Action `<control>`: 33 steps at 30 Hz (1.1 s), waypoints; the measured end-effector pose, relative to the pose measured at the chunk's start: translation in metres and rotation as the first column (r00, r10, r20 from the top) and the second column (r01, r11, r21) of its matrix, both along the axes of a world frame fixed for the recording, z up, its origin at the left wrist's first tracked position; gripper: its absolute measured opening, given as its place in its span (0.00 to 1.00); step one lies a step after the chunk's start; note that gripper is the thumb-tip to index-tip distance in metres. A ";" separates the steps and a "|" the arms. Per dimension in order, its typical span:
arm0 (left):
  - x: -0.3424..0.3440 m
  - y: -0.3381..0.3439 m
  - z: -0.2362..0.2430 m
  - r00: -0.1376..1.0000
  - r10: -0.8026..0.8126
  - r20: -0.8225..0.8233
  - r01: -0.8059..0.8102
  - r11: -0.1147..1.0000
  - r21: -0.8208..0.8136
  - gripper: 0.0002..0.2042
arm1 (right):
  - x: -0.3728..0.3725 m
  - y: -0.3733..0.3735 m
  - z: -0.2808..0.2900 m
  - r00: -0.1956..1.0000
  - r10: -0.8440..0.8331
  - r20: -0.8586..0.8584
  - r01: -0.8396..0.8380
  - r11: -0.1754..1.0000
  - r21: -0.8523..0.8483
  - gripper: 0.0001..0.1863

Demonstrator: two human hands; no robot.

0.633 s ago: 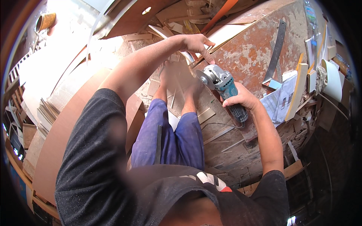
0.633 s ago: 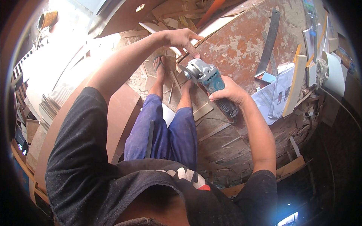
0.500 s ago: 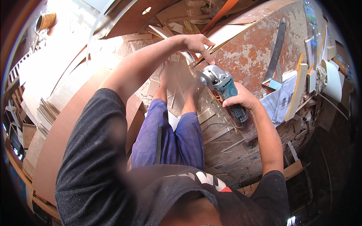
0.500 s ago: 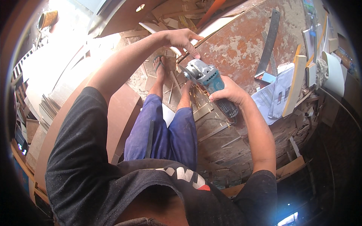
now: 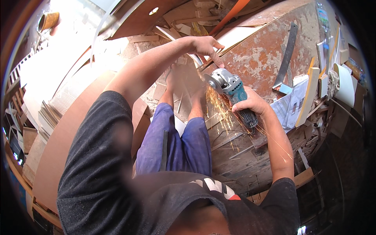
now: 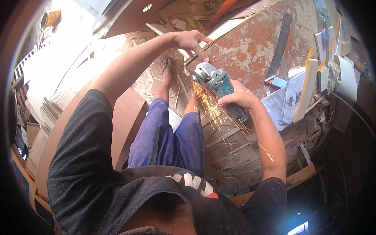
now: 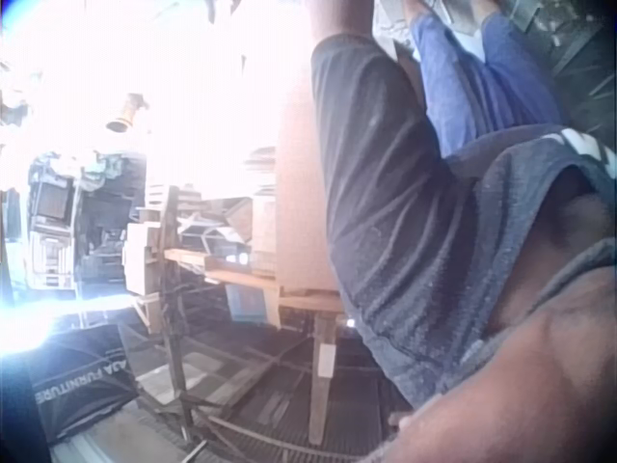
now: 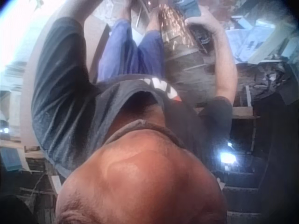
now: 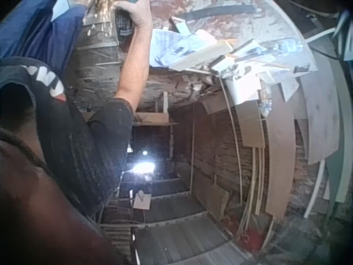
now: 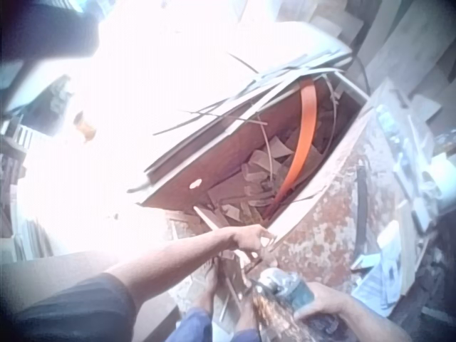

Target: The person sits on the floor and uses an angle grinder to cut thin metal rods. They repeatedly pick up a rod, position it on a wooden workbench, and cut it into smaller pieces, creating sparks. The person handles the cut pieces by hand and places them on the bench.

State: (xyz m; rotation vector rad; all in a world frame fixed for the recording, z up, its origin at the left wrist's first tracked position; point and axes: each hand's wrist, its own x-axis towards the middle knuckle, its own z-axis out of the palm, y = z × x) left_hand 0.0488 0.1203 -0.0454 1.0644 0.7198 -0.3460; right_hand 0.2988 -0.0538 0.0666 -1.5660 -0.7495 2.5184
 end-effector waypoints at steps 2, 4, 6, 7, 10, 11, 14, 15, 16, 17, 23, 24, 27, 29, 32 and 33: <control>0.001 0.003 0.002 1.000 -0.016 -0.009 0.015 0.999 -0.052 0.62 | -0.001 0.001 0.002 1.000 0.004 0.020 -0.004 1.000 -0.003 0.37; 0.001 0.003 0.004 1.000 -0.021 -0.016 0.020 0.999 -0.033 0.62 | -0.002 0.005 0.007 0.999 0.021 0.049 -0.022 1.000 0.007 0.39; 0.000 0.002 0.002 1.000 -0.010 -0.013 0.010 1.000 -0.007 0.60 | -0.003 0.005 0.006 0.999 0.011 0.032 -0.011 1.000 0.008 0.40; -0.001 0.000 -0.001 1.000 0.002 -0.006 -0.002 1.000 0.009 0.58 | -0.003 0.005 0.006 1.000 0.006 0.024 -0.006 1.000 0.009 0.41; -0.001 -0.001 0.000 1.000 0.013 0.000 -0.013 1.000 0.019 0.57 | -0.002 0.004 0.002 1.000 0.016 0.010 -0.017 1.000 0.015 0.40; 0.000 0.000 0.001 1.000 0.013 0.001 -0.013 1.000 0.016 0.57 | -0.001 0.003 0.001 1.000 0.022 0.013 -0.023 1.000 0.012 0.39; 0.001 0.000 0.003 1.000 0.009 -0.005 -0.008 0.999 0.035 0.56 | 0.000 0.001 0.000 1.000 0.018 0.019 -0.018 1.000 0.016 0.37; 0.001 -0.001 0.002 1.000 0.011 0.000 -0.011 1.000 0.027 0.56 | -0.002 0.000 0.001 1.000 0.001 0.020 -0.001 1.000 0.025 0.35; 0.001 -0.001 0.001 1.000 0.014 0.005 -0.014 1.000 0.020 0.57 | -0.003 0.000 0.001 1.000 -0.017 0.020 0.016 0.999 0.034 0.34; 0.000 -0.001 0.001 1.000 0.018 0.008 -0.018 1.000 0.014 0.57 | -0.003 0.001 0.002 1.000 -0.012 0.020 0.011 0.999 0.031 0.34; 0.000 -0.001 0.003 1.000 0.017 -0.008 -0.017 1.000 0.020 0.58 | -0.003 0.001 0.002 1.000 -0.001 0.021 0.000 0.999 0.040 0.35; 0.001 -0.001 0.003 1.000 0.014 -0.009 -0.014 1.000 0.018 0.58 | -0.003 0.001 0.002 1.000 0.013 0.027 -0.014 0.999 0.046 0.35; 0.000 0.000 0.005 1.000 0.013 -0.014 -0.013 1.000 0.014 0.58 | -0.004 0.002 0.005 0.999 0.006 0.031 -0.007 1.000 0.023 0.35; -0.001 -0.001 0.006 1.000 0.022 -0.012 -0.022 1.000 0.017 0.58 | -0.005 0.001 0.005 0.999 -0.014 0.030 0.013 1.000 0.027 0.35; 0.000 -0.001 0.006 1.000 0.024 -0.008 -0.024 1.000 0.016 0.58 | -0.003 -0.002 0.003 0.999 -0.039 0.016 0.039 0.998 0.045 0.35; -0.001 -0.001 0.006 1.000 0.022 -0.007 -0.021 1.000 0.021 0.58 | -0.002 -0.002 0.002 0.999 -0.046 0.004 0.046 0.999 0.024 0.35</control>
